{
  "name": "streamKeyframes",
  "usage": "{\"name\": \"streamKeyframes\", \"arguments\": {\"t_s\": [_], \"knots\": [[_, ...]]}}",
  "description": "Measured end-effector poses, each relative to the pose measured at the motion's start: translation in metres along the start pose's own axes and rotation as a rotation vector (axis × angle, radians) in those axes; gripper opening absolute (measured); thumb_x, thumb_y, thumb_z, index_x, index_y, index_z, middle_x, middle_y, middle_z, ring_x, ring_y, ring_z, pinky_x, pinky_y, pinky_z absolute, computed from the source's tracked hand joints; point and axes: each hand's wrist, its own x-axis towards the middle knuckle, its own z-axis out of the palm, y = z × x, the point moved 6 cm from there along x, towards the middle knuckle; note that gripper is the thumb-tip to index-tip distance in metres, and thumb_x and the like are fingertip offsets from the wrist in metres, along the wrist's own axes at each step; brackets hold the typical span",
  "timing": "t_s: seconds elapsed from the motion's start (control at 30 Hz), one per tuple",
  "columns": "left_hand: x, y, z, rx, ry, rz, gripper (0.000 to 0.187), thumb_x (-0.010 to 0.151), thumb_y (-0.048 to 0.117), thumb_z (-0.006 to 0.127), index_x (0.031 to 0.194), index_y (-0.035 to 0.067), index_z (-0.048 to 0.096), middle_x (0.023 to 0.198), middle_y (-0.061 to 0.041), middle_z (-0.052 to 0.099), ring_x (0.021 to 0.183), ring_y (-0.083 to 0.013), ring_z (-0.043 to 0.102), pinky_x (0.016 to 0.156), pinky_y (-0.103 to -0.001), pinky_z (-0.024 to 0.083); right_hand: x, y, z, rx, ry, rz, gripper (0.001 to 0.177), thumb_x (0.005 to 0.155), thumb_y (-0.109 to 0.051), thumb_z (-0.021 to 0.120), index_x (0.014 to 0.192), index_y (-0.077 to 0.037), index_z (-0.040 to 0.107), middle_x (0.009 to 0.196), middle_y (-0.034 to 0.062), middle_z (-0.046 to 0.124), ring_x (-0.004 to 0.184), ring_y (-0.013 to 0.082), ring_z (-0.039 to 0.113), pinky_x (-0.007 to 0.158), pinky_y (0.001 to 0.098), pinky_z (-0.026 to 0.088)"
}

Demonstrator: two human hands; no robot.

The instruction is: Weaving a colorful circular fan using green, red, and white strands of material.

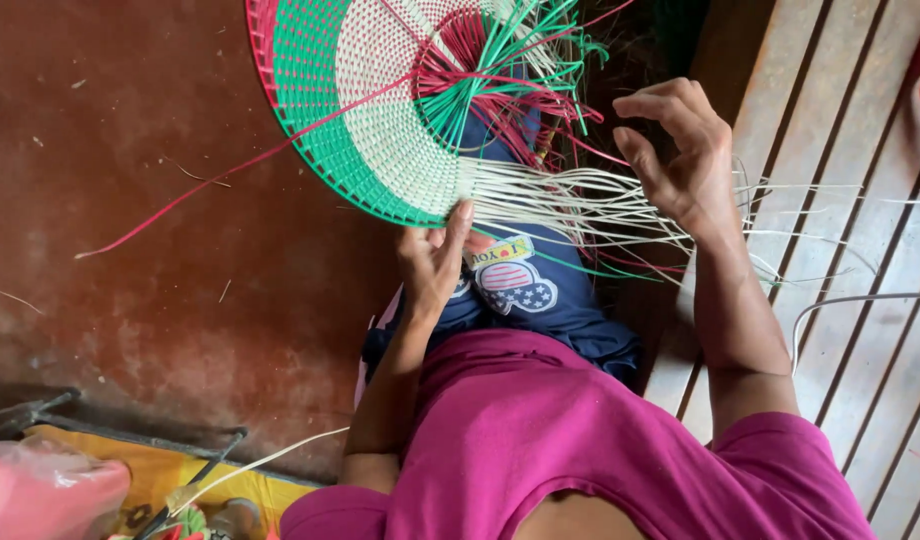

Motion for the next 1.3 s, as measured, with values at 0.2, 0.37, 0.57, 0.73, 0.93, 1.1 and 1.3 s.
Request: {"name": "streamKeyframes", "arguments": {"t_s": [0.2,0.37,0.57,0.73,0.93,1.1,1.3], "knots": [[0.007,-0.015,0.002,-0.161,-0.047,-0.044,0.041,0.086,0.016,0.052,0.115,-0.007,0.036,0.090,-0.018,0.056,0.070,-0.0248,0.063,0.065,-0.030,0.055,0.003,-0.014,0.011,0.091,-0.032,0.016,0.013,0.081,0.010,0.058,0.094,0.011,0.058,0.090,0.0166,0.056,0.078,0.0235,0.050,0.070,0.0301,0.040],[0.019,-0.029,-0.004,-0.100,-0.020,0.013,0.040,0.088,0.018,0.050,0.111,-0.007,0.029,0.080,-0.024,0.059,0.068,-0.0290,0.065,0.060,-0.035,0.058,0.002,0.015,0.062,0.192,-0.037,-0.121,0.010,0.082,-0.006,0.063,0.089,0.000,0.064,0.081,0.0168,0.056,0.074,0.0321,0.052,0.069,0.0394,0.042],[0.025,-0.037,-0.023,-0.021,0.047,0.058,0.064,0.084,0.016,0.059,0.125,-0.004,0.013,0.087,-0.024,0.057,0.069,-0.0245,0.065,0.064,-0.032,0.058,0.006,0.026,0.077,0.047,0.014,-0.146,0.014,0.084,-0.011,0.063,0.094,-0.001,0.062,0.086,0.0165,0.053,0.076,0.0328,0.048,0.069,0.0409,0.038],[0.031,-0.031,-0.020,-0.035,0.015,0.074,0.073,0.086,0.018,0.056,0.133,0.002,0.003,0.089,-0.022,0.055,0.071,-0.0218,0.064,0.067,-0.031,0.058,0.002,0.044,0.080,-0.112,0.020,-0.140,0.023,0.082,-0.019,0.068,0.093,-0.001,0.059,0.085,0.0164,0.052,0.079,0.0336,0.050,0.070,0.0414,0.036],[0.031,-0.016,0.003,-0.093,-0.054,0.094,0.076,0.087,0.016,0.054,0.136,0.004,-0.003,0.087,-0.021,0.055,0.070,-0.0232,0.065,0.063,-0.029,0.058,-0.003,0.067,0.085,-0.047,-0.048,0.085,0.036,0.071,-0.006,0.067,0.105,-0.008,0.056,0.074,0.0098,0.058,0.068,0.0267,0.053,0.067,0.0369,0.037],[0.035,0.000,0.014,0.041,-0.086,0.154,0.078,0.085,0.014,0.059,0.136,0.003,0.001,0.092,-0.024,0.057,0.075,-0.0270,0.065,0.069,-0.036,0.057,-0.008,0.071,0.064,0.135,0.120,0.051,0.036,0.075,0.001,0.062,0.109,-0.003,0.052,0.074,0.0131,0.054,0.062,0.0244,0.055,0.053,0.0310,0.043],[0.042,0.009,0.028,-0.008,-0.153,0.143,0.058,0.087,0.004,0.054,0.133,0.004,0.018,0.088,-0.006,0.052,0.082,-0.0138,0.057,0.076,-0.025,0.052,0.011,0.010,0.019,-0.409,0.336,-0.308,0.043,0.065,0.016,0.055,0.106,0.003,0.046,0.096,0.0223,0.051,0.074,0.0354,0.044,0.067,0.0459,0.036]]}}
